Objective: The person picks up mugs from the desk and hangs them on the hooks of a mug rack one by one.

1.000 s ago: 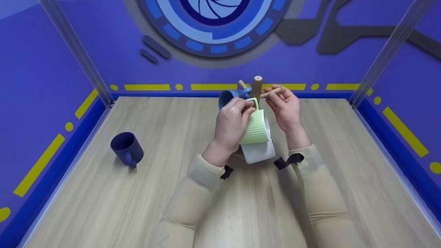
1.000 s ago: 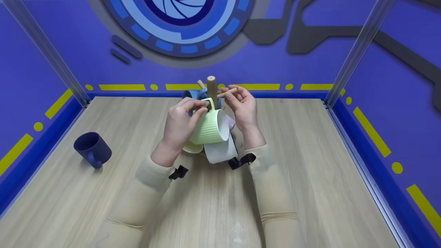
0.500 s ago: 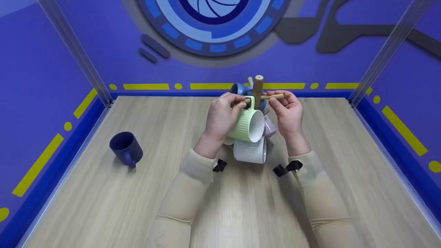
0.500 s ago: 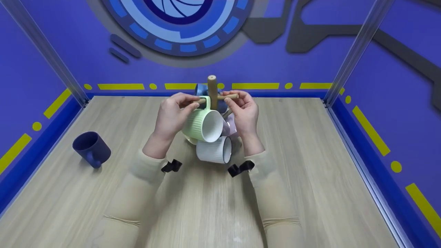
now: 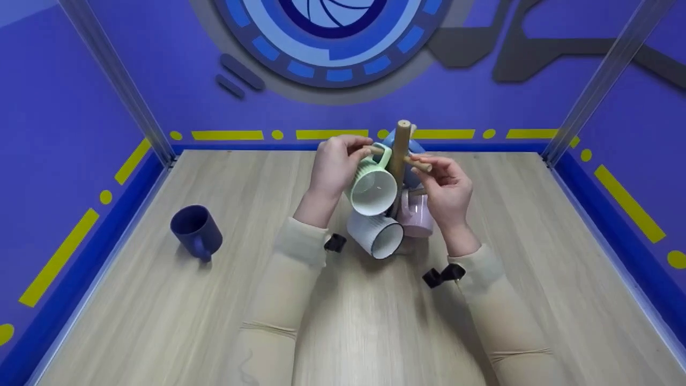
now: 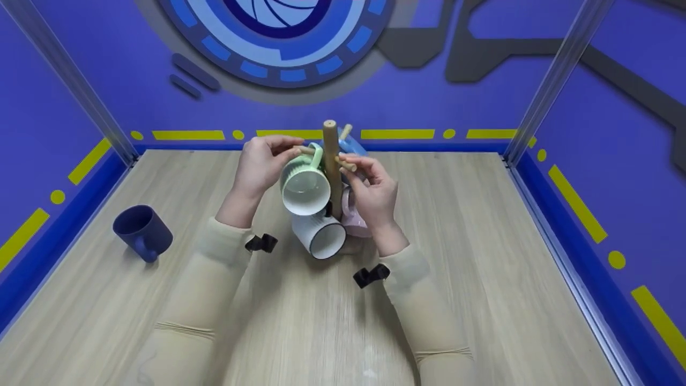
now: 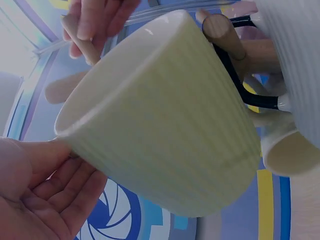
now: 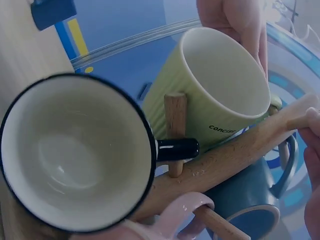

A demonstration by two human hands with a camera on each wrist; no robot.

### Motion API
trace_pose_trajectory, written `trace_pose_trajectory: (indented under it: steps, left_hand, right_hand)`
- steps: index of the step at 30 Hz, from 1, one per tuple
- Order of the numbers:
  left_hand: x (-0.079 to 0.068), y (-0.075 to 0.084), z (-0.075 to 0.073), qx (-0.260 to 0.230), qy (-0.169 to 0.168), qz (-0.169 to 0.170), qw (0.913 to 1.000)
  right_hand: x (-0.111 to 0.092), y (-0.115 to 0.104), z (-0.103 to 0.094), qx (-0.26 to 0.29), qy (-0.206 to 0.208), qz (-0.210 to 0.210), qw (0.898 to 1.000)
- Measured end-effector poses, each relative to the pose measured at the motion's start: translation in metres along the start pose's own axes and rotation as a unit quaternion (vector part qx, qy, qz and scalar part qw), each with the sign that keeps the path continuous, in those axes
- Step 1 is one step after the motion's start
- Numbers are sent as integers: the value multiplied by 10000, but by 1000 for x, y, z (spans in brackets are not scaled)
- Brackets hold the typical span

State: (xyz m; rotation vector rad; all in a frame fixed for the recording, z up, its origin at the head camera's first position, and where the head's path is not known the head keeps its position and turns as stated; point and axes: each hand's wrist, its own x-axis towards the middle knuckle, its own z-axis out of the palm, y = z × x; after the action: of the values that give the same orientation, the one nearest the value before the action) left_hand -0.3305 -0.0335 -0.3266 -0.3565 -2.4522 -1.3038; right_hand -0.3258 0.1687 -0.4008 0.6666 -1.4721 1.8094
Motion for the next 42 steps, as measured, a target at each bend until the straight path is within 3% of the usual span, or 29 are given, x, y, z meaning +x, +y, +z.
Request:
trace_pose_trajectory:
  steps: [6,10,18,29,35,42]
  left_hand:
    - [13,-2,1,46,-151,-255,9995]
    - [22,-2,2,124,-326,-477,9983]
    - [39,-7,5,120,-555,-655,9962]
    - [40,-8,6,16,-580,-585,9966]
    - [31,-11,8,-59,-152,-488,9987]
    - [-4,-27,2,-1085,675,-108,9917]
  right_hand:
    - [-3,-2,5,-708,-411,-1235,9890]
    - [-3,-2,10,-883,-564,-1739,9792]
    - [-4,0,21,-1070,-725,-2047,9703]
    - [-5,-2,24,-1338,-563,-2058,9678]
    - [-8,-1,24,-1571,-521,-2037,9649]
    - [-8,0,24,-1590,-490,-2081,9639]
